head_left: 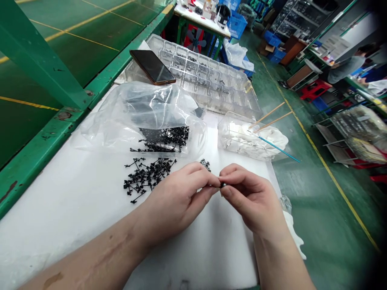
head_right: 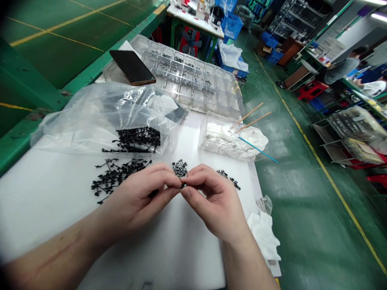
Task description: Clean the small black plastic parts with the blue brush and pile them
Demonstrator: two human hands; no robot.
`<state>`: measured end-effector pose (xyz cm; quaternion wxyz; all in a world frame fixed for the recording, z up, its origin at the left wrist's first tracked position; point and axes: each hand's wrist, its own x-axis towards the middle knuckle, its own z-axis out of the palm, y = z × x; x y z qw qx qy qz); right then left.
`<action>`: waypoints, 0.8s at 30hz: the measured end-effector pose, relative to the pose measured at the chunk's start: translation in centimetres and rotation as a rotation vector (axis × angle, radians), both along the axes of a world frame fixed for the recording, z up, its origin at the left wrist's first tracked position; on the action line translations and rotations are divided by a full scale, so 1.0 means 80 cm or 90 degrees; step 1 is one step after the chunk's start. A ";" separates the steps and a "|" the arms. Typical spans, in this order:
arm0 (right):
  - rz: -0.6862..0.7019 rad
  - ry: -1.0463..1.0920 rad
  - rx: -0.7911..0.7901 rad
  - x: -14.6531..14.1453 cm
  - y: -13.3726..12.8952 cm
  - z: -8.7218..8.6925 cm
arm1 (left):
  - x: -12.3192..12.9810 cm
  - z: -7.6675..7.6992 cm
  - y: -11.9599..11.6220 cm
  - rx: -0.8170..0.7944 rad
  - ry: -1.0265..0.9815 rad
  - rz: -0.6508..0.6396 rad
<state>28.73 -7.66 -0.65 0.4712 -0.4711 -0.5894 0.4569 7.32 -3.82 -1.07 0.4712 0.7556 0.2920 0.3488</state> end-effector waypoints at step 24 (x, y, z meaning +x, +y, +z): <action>0.088 -0.217 0.161 -0.016 -0.001 -0.006 | -0.005 0.004 0.016 -0.508 -0.219 -0.069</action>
